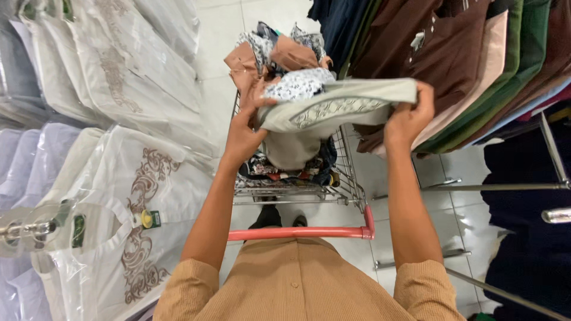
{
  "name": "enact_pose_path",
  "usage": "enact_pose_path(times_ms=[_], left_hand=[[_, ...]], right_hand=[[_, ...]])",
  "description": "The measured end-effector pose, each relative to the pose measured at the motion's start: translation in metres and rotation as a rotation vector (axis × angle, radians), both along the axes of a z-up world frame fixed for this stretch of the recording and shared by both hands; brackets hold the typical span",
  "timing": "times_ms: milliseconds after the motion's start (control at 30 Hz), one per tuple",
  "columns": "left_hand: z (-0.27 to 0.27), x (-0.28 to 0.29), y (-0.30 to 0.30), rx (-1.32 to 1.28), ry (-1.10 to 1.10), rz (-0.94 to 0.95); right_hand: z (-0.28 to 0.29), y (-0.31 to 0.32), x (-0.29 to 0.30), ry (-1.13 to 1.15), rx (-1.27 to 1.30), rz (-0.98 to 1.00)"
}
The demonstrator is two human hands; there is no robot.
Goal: The person takes a garment out of a shopping cart, fastens the buttons on the front, and places it onto a plastic hanger.
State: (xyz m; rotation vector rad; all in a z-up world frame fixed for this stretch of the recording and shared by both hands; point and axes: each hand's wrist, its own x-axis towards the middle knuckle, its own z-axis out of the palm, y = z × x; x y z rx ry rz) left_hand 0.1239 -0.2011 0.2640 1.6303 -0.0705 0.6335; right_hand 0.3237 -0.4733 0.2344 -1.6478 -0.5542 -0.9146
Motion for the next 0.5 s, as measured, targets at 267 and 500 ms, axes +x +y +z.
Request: enact_pose_path(times_ms=[267, 500], left_hand=[[0.015, 0.033, 0.011, -0.151, -0.221, -0.226], [0.047, 0.017, -0.047, -0.001, -0.040, -0.682]], right_hand=[[0.087, -0.026, 0.002, -0.253, 0.022, -0.073], [0.102, -0.128, 0.009, -0.577, 0.184, -0.130]])
